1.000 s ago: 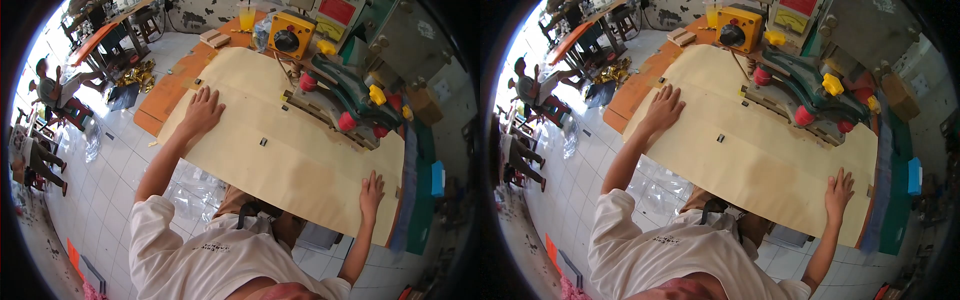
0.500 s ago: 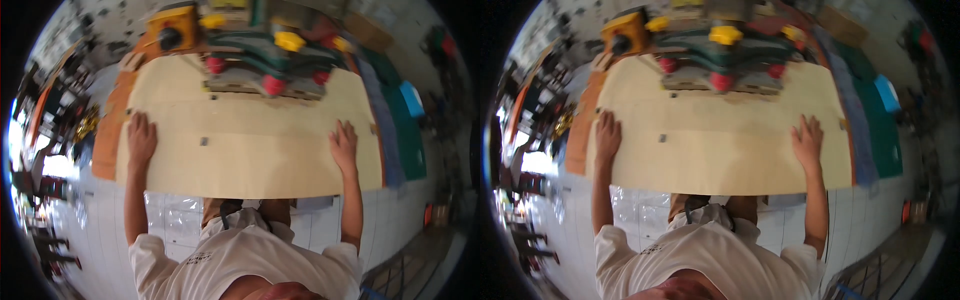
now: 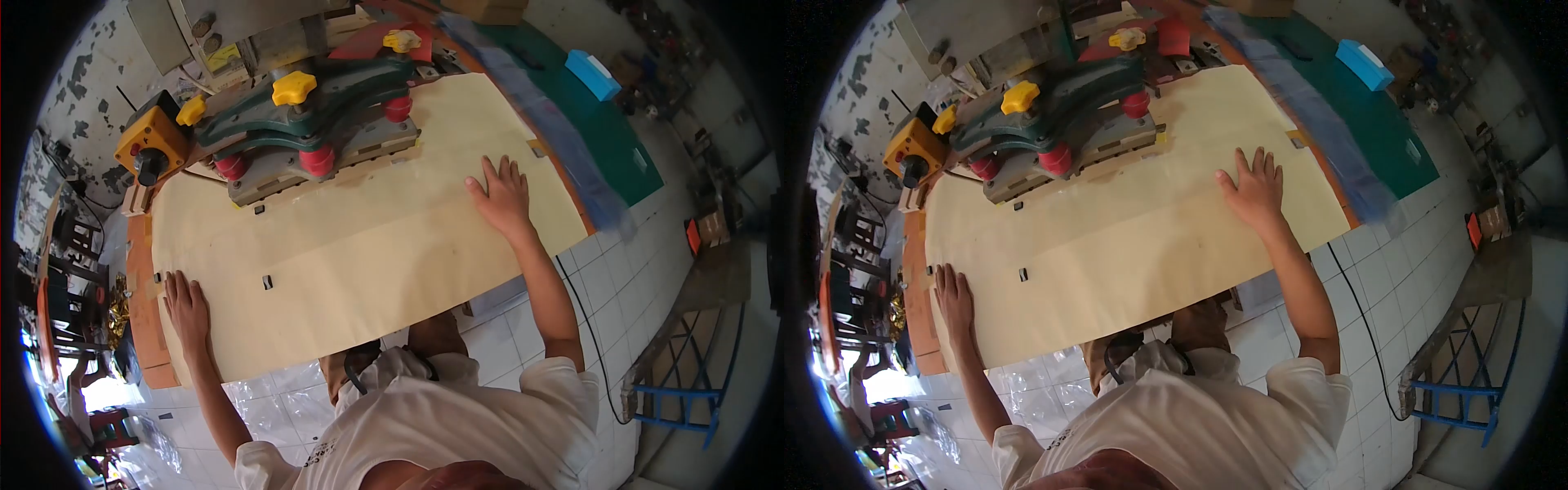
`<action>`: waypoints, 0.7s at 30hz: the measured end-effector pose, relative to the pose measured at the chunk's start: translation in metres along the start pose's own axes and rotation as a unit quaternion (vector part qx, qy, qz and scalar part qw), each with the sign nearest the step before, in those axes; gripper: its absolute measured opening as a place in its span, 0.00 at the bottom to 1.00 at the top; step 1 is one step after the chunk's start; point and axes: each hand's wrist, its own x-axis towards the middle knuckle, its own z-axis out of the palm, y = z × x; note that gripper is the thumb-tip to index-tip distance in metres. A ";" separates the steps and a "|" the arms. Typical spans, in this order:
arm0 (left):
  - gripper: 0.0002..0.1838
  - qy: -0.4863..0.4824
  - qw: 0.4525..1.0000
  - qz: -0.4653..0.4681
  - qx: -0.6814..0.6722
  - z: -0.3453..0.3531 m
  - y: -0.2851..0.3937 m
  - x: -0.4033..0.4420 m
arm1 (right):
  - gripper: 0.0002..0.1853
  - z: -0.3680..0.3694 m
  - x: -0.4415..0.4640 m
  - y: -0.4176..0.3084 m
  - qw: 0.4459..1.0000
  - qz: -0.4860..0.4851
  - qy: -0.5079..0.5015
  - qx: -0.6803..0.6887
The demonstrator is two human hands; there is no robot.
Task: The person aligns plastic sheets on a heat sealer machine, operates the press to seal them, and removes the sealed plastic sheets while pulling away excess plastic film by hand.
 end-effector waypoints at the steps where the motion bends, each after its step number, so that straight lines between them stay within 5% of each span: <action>1: 0.29 -0.002 1.000 -0.003 0.000 0.000 0.000 0.000 | 0.37 -0.001 -0.001 -0.001 1.000 0.000 0.000 0.000; 16: 0.30 0.064 0.995 0.035 -0.066 -0.008 0.008 -0.003 | 0.32 -0.024 0.018 0.024 0.999 0.034 0.028 -0.015; 21: 0.31 0.005 1.000 0.013 0.000 -0.008 0.007 0.000 | 0.35 0.000 0.024 0.029 0.995 0.087 -0.020 -0.045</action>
